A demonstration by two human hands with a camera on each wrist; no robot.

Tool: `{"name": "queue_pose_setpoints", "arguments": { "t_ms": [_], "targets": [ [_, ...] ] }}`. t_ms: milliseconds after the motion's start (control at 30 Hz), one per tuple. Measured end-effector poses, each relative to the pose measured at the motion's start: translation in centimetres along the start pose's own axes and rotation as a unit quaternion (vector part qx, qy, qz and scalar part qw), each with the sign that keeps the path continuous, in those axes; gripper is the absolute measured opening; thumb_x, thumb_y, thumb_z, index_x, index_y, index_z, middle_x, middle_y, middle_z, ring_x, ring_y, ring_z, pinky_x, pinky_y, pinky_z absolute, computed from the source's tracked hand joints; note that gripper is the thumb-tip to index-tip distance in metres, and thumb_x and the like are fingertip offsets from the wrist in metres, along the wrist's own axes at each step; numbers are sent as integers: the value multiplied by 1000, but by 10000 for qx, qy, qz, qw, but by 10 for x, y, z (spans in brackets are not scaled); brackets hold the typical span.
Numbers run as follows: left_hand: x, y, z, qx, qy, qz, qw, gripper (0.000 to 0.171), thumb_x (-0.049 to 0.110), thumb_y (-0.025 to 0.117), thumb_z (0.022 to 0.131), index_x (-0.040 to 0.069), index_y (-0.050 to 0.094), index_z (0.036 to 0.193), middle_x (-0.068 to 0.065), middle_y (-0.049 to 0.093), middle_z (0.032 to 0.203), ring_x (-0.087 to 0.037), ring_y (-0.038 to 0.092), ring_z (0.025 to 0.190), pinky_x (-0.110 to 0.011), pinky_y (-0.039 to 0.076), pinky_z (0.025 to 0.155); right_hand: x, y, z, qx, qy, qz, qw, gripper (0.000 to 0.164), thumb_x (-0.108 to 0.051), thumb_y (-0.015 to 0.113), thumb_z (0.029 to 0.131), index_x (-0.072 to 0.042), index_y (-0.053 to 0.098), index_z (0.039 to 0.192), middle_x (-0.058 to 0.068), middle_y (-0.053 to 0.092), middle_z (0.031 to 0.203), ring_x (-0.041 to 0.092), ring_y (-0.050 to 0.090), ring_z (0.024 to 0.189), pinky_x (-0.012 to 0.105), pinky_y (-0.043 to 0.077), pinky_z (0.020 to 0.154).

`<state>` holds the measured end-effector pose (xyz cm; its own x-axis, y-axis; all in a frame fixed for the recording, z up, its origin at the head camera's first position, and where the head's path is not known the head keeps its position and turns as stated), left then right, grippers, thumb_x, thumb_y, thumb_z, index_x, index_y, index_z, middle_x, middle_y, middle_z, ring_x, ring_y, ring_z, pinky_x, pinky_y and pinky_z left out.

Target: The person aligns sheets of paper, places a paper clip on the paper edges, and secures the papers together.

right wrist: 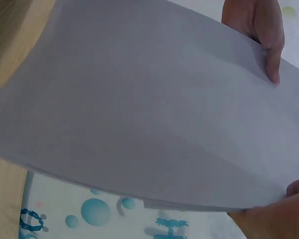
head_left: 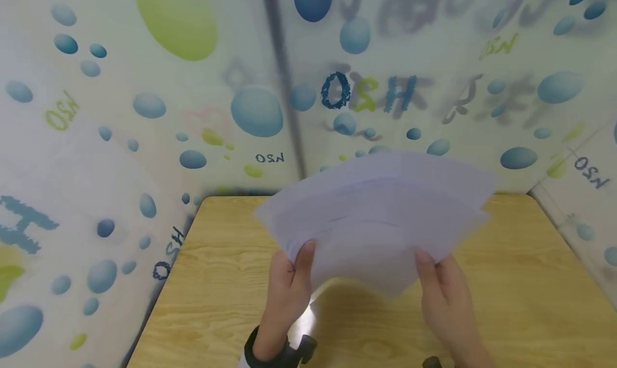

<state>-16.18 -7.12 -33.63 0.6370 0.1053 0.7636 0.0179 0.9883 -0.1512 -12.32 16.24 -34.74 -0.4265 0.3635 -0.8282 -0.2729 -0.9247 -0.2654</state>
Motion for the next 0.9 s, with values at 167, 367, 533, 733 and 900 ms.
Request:
{"name": "queue_pose_setpoints", "arguments": {
  "t_ms": [167, 367, 533, 733, 900],
  "targets": [
    [0, 4, -2, 150, 461, -150, 9987, 18, -11, 44, 97, -3, 61, 93, -17, 65, 79, -19, 62, 64, -34, 49, 53, 3, 5, -3, 100, -73, 92, 9999, 31, 7, 36, 101, 3, 49, 129, 5, 59, 122, 12, 56, 113, 18, 43, 91],
    [-9, 7, -4, 374, 442, -70, 9983, 20, -11, 46, 96, -2, 55, 81, -12, 52, 64, -10, 49, 58, -26, 42, 49, 10, 13, -6, 135, -181, 226, 9995, 33, 9, 35, 100, 3, 48, 130, 10, 60, 120, 13, 58, 108, 19, 46, 88],
    [-17, 9, -7, 516, 414, 13, 9978, 27, -8, 47, 97, 3, 47, 72, -2, 37, 59, -7, 37, 53, -22, 34, 45, 15, 17, -6, -4, -142, 237, 9996, 34, 6, 34, 102, 1, 46, 134, 10, 58, 126, 16, 56, 115, 21, 45, 91],
    [-23, 11, -9, 559, 456, -31, 9974, 25, -7, 50, 96, 2, 49, 73, -3, 39, 59, -9, 38, 52, -21, 34, 45, 16, 20, -5, -63, -368, 317, 9988, 37, 7, 33, 102, 0, 43, 136, 12, 55, 129, 20, 53, 121, 24, 44, 95],
    [-26, 11, -12, 561, 410, 21, 9976, 30, -9, 51, 95, 7, 44, 70, 1, 32, 61, -6, 32, 54, -22, 29, 45, 19, 22, -7, -70, -132, 432, 9990, 34, 6, 33, 102, 3, 43, 134, 11, 56, 125, 19, 55, 116, 25, 46, 92]
  ]
}}
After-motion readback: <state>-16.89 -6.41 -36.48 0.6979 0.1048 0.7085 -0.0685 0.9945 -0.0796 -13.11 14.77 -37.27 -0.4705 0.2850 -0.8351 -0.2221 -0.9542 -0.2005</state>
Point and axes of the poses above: each hand's wrist, its own z-axis towards the middle knuckle, its own y-axis out of the palm, x = y × z, the point moved 7 cm from there along z, towards the middle knuckle
